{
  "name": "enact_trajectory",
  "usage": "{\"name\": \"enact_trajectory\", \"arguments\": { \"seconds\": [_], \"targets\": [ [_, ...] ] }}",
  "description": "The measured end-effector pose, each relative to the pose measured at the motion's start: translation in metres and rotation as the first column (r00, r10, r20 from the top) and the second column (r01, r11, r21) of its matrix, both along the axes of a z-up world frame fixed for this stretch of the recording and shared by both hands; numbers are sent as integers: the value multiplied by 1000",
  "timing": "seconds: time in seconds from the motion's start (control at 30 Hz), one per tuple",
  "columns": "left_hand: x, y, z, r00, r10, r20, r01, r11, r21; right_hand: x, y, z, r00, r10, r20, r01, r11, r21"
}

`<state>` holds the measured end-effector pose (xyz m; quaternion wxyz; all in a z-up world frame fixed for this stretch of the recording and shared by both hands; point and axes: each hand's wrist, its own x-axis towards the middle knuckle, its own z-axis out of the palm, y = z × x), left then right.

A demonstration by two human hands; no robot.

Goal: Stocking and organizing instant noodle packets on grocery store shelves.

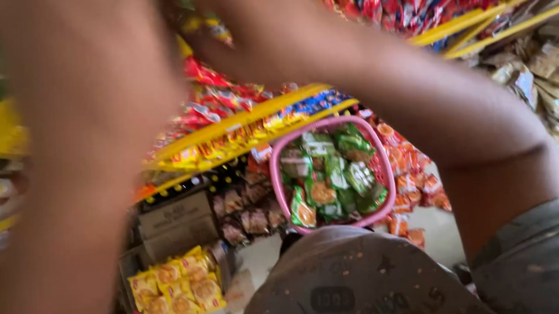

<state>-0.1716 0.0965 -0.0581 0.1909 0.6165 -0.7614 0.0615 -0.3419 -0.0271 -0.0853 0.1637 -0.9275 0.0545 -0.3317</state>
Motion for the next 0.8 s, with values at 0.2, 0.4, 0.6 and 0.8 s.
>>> {"name": "enact_trajectory", "arguments": {
  "seconds": [0.2,0.4,0.6,0.8],
  "targets": [
    [-68,16,-192,961,-153,-229,187,973,134,-88,46,-166,863,193,-467,150,785,601],
    [-127,3,-430,834,216,-508,232,697,678,-152,45,-454,757,62,-651,374,776,508],
    [-149,11,-584,831,278,-483,100,778,620,-167,74,-454,267,-12,-964,300,951,71],
    [-164,24,-557,885,360,-295,56,548,835,-160,71,-491,223,-81,-971,653,752,88]
  ]
}}
